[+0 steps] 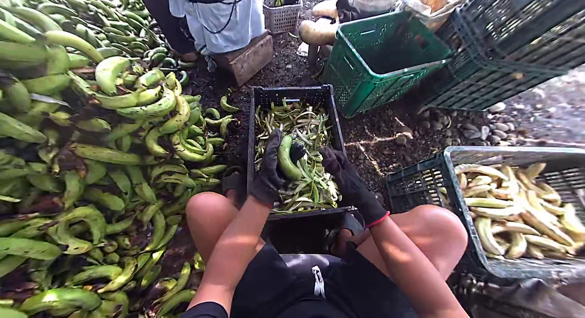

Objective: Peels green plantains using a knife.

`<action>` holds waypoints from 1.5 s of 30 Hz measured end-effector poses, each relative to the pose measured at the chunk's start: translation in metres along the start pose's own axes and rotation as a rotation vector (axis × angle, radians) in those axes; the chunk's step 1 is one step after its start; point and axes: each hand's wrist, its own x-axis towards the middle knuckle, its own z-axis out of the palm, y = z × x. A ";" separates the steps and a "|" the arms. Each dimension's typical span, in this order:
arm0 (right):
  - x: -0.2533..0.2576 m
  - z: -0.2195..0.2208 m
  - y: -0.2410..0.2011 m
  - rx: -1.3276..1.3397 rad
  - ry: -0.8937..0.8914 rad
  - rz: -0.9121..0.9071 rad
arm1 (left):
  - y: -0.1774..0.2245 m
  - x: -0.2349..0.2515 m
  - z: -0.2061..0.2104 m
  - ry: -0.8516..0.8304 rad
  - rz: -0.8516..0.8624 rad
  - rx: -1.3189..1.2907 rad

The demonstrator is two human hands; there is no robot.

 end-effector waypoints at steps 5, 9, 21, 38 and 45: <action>-0.008 -0.011 -0.033 -0.665 -0.008 -0.260 | 0.006 -0.002 -0.001 -0.054 0.004 -0.080; -0.009 -0.019 -0.046 -0.723 -0.077 -0.308 | 0.017 0.008 -0.005 -0.140 0.032 -0.245; 0.021 0.018 -0.035 -0.555 -0.096 -0.326 | 0.027 0.023 -0.014 0.114 -0.091 -0.165; 0.057 0.048 -0.012 -0.128 -0.205 0.063 | -0.012 0.040 -0.006 0.255 0.374 0.282; 0.059 0.039 0.002 -0.167 -0.177 0.022 | -0.013 0.021 0.016 0.206 0.241 0.663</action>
